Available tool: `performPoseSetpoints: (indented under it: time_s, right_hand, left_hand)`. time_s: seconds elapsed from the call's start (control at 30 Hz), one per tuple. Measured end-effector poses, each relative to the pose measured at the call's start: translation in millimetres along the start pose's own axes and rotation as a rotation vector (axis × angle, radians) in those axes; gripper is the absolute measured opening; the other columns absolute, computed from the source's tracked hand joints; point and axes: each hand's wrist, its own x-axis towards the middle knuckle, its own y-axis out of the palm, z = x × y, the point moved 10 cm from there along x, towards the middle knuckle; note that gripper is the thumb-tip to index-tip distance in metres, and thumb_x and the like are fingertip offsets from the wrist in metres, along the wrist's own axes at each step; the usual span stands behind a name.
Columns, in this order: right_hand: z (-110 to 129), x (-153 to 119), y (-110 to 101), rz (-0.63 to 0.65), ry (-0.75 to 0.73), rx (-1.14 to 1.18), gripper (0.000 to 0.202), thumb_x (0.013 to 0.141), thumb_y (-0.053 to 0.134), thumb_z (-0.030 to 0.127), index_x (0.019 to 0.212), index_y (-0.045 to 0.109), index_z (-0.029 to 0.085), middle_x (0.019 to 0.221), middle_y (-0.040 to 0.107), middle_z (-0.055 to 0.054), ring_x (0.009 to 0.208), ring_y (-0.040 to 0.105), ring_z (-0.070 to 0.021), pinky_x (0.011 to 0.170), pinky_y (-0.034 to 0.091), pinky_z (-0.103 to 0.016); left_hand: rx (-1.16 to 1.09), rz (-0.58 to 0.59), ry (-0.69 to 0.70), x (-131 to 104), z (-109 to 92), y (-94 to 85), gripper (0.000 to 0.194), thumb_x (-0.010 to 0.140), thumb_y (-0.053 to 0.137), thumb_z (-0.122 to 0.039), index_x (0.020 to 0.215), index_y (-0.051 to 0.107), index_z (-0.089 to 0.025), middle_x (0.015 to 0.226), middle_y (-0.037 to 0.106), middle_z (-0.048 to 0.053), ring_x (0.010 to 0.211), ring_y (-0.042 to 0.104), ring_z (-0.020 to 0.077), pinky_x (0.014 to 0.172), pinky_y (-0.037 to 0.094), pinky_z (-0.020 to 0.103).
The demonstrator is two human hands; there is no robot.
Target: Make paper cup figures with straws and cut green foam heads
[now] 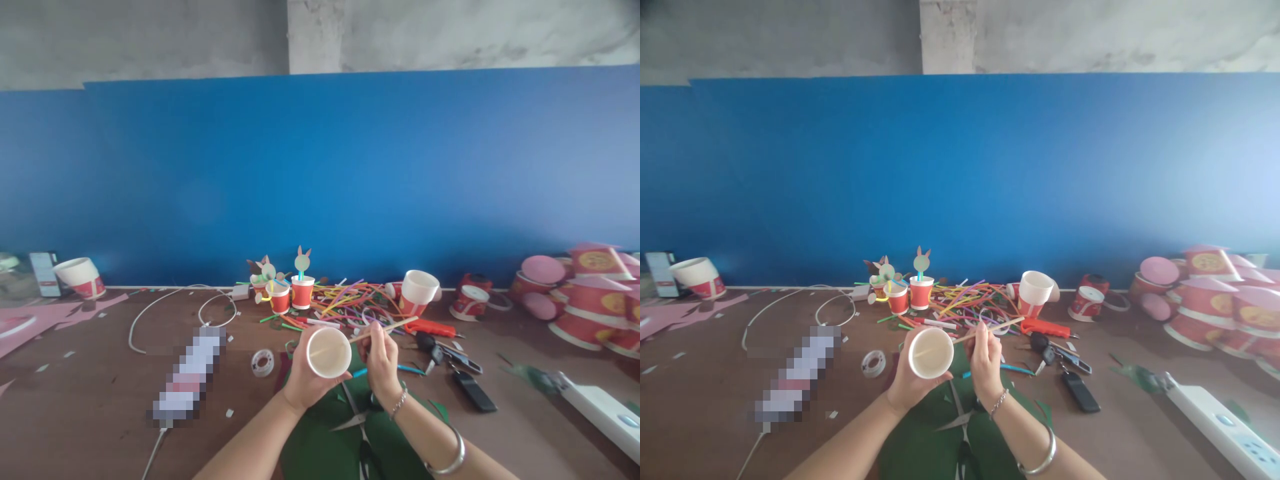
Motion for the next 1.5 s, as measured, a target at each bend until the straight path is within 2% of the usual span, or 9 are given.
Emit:
performPoseSetpoints:
  time_s: [0.33,0.57,0.87,1.03,1.27,1.5]
  right_hand:
    - [-10,-3,2,0.01,0.064,0.027,0.054,0.08,0.048,0.064,0.052,0.037,0.021,0.044,0.034,0.005,0.041,0.03,-0.0081,0.038,0.022,-0.023]
    - [1,-2,0,0.007,-0.029,-0.038,0.053,0.083,0.047,0.062,0.051,0.038,0.02,0.045,0.036,0.004,0.042,0.032,-0.0081,0.04,0.027,-0.023]
    - [-1,-3,1,-0.005,-0.001,-0.02,0.054,0.081,0.047,0.064,0.052,0.036,0.02,0.045,0.036,0.004,0.042,0.032,-0.0078,0.039,0.027,-0.022]
    - [5,-2,1,0.001,-0.036,-0.054,0.056,0.078,0.05,0.067,0.05,0.036,0.02,0.043,0.036,0.004,0.04,0.031,-0.008,0.039,0.026,-0.023]
    - [3,-4,-1,-0.009,-0.043,-0.068,0.055,0.079,0.05,0.066,0.05,0.038,0.02,0.042,0.039,0.004,0.04,0.033,-0.0087,0.04,0.027,-0.024]
    - [1,-4,2,-0.001,-0.017,-0.048,0.055,0.08,0.048,0.066,0.051,0.039,0.02,0.043,0.039,0.004,0.04,0.033,-0.0086,0.04,0.026,-0.024]
  left_hand:
    - [-0.022,-0.007,0.002,0,0,0.2,0.072,0.062,0.078,-0.046,0.12,0.046,-0.019,0.113,0.057,0.012,0.105,0.057,0.0275,0.092,0.047,0.043]
    - [-0.045,0.0,-0.016,0,3,0.5,0.071,0.062,0.079,-0.045,0.12,0.045,-0.02,0.113,0.057,0.012,0.106,0.057,0.0269,0.092,0.047,0.042]
    - [0.003,-0.066,-0.014,-2,4,-5.4,0.073,0.06,0.08,-0.047,0.119,0.047,-0.02,0.115,0.056,0.013,0.106,0.058,0.0288,0.093,0.047,0.044]
    - [0.016,-0.047,-0.061,-2,10,-5.2,0.075,0.063,0.078,-0.044,0.125,0.044,-0.019,0.122,0.053,0.015,0.114,0.054,0.0298,0.098,0.043,0.045]
    - [0.003,-0.059,-0.106,-5,17,-5.1,0.079,0.06,0.078,-0.05,0.124,0.044,-0.018,0.12,0.056,0.015,0.11,0.057,0.029,0.095,0.046,0.044]
    - [-0.001,-0.064,-0.079,-3,12,-4.8,0.078,0.062,0.077,-0.051,0.125,0.042,-0.019,0.117,0.057,0.014,0.106,0.058,0.0275,0.092,0.048,0.043]
